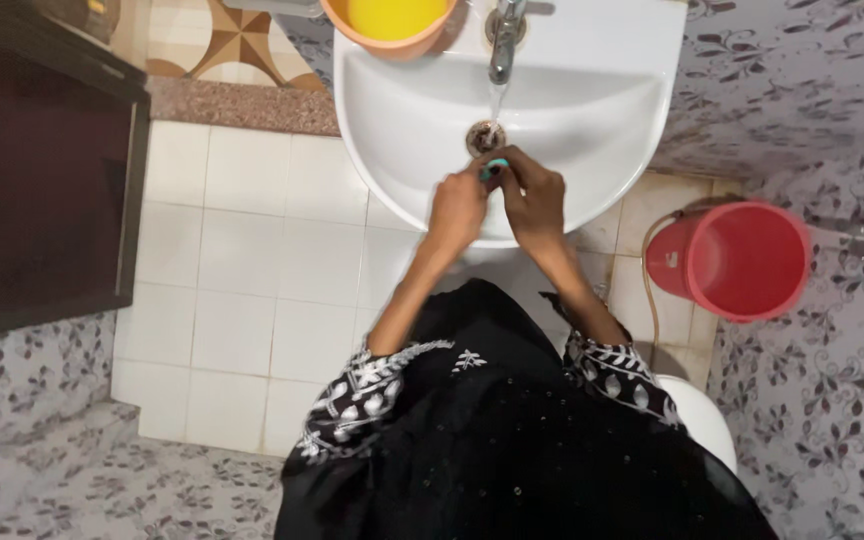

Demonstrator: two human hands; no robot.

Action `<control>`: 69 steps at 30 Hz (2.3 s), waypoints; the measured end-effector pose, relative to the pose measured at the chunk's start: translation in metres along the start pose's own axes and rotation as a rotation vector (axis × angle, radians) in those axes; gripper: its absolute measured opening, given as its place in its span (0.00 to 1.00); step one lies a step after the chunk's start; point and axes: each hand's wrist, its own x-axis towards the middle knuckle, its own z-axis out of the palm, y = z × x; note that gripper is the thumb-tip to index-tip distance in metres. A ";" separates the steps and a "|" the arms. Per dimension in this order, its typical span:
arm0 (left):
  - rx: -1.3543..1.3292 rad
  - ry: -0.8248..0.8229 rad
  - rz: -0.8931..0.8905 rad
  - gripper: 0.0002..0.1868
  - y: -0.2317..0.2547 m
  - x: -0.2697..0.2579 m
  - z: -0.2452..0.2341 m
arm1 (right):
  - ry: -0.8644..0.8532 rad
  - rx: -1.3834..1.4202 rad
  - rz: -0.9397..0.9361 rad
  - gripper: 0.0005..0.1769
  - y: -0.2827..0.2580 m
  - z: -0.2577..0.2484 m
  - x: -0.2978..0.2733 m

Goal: The person scrubs the inside of a white bathroom sink using a blue scrub brush. They repeatedly scrub the basin and the drain area, occasionally rinsing the brush under the running tap water.

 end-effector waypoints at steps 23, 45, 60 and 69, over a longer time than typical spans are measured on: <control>0.146 -0.261 0.309 0.12 -0.056 0.038 -0.029 | 0.125 0.357 -0.056 0.23 0.036 0.057 -0.021; 0.012 -0.345 0.410 0.15 -0.027 0.016 -0.028 | 0.233 0.084 0.001 0.18 0.013 0.048 -0.031; 0.159 -0.108 0.441 0.14 0.003 -0.082 -0.024 | 0.243 0.006 -0.432 0.21 0.046 0.020 -0.093; 0.313 -0.044 0.443 0.13 0.019 -0.055 -0.017 | 0.227 0.244 -0.397 0.20 0.060 0.032 -0.071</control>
